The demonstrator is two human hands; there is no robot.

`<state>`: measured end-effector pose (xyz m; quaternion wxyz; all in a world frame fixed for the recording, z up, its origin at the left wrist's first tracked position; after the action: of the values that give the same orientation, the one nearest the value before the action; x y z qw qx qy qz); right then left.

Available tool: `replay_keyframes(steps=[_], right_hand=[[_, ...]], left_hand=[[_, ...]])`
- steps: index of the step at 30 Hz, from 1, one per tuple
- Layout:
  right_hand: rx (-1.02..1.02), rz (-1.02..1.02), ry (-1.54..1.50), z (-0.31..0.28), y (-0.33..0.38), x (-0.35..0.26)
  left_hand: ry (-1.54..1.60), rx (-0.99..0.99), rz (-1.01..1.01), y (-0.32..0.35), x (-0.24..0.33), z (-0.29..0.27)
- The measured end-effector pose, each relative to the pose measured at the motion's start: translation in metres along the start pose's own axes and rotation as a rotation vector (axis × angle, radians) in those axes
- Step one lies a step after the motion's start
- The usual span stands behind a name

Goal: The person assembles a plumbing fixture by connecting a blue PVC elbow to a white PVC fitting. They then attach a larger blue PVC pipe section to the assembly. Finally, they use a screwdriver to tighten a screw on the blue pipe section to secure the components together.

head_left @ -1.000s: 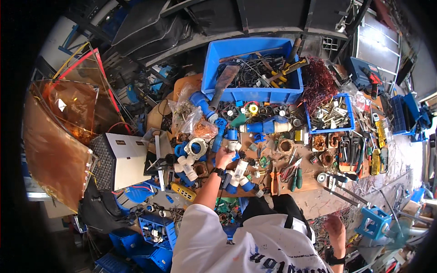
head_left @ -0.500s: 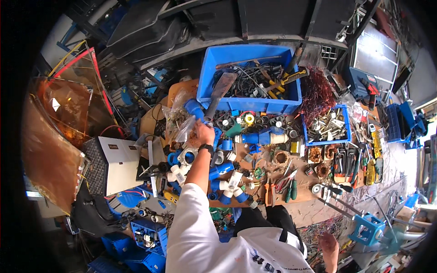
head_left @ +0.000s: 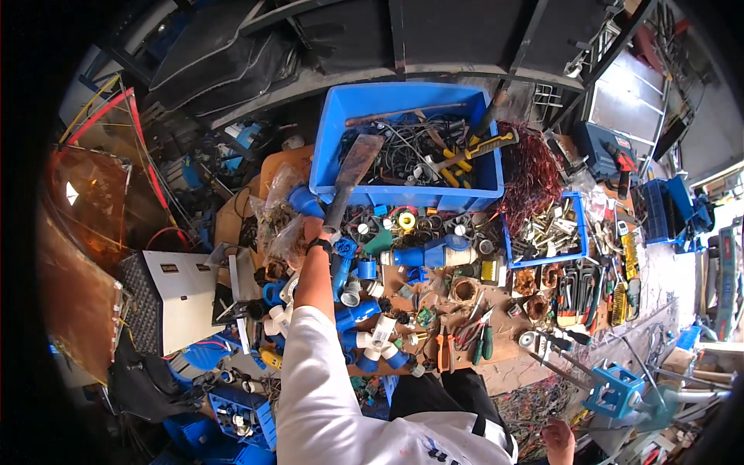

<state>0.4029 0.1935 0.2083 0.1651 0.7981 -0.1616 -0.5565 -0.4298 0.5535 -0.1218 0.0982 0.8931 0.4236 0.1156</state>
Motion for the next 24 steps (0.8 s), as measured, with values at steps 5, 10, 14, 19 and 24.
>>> replay_keyframes(steps=[5, 10, 14, 19, 24], right_hand=[[-0.234, -0.189, 0.540, 0.000, -0.005, 0.013], [-0.121, 0.093, 0.349, 0.015, -0.005, -0.022], [-0.020, 0.075, 0.109, 0.018, -0.008, -0.021], [-0.027, -0.178, 0.371, 0.039, -0.023, -0.066], [-0.075, -0.200, 0.251, 0.054, -0.020, -0.070]], left_hand=[[0.043, 0.176, 0.037, -0.012, -0.002, -0.006], [0.340, -0.134, -0.230, 0.036, 0.019, -0.082], [0.738, -0.201, -0.270, 0.037, -0.010, -0.091], [1.158, -0.471, -0.311, 0.065, -0.008, -0.130], [1.308, -0.467, -0.230, 0.101, -0.021, -0.199]])
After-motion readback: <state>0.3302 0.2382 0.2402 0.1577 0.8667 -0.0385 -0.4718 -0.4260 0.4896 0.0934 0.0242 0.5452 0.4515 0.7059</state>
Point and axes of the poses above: each hand's wrist, its own y-axis away from the middle knuckle, its own z-axis out of the palm, x = y × z, the point moved 9 cm from there along -y, towards the middle knuckle, and after that the axes turned 11 degrees about -z, right-handed, at the moved point
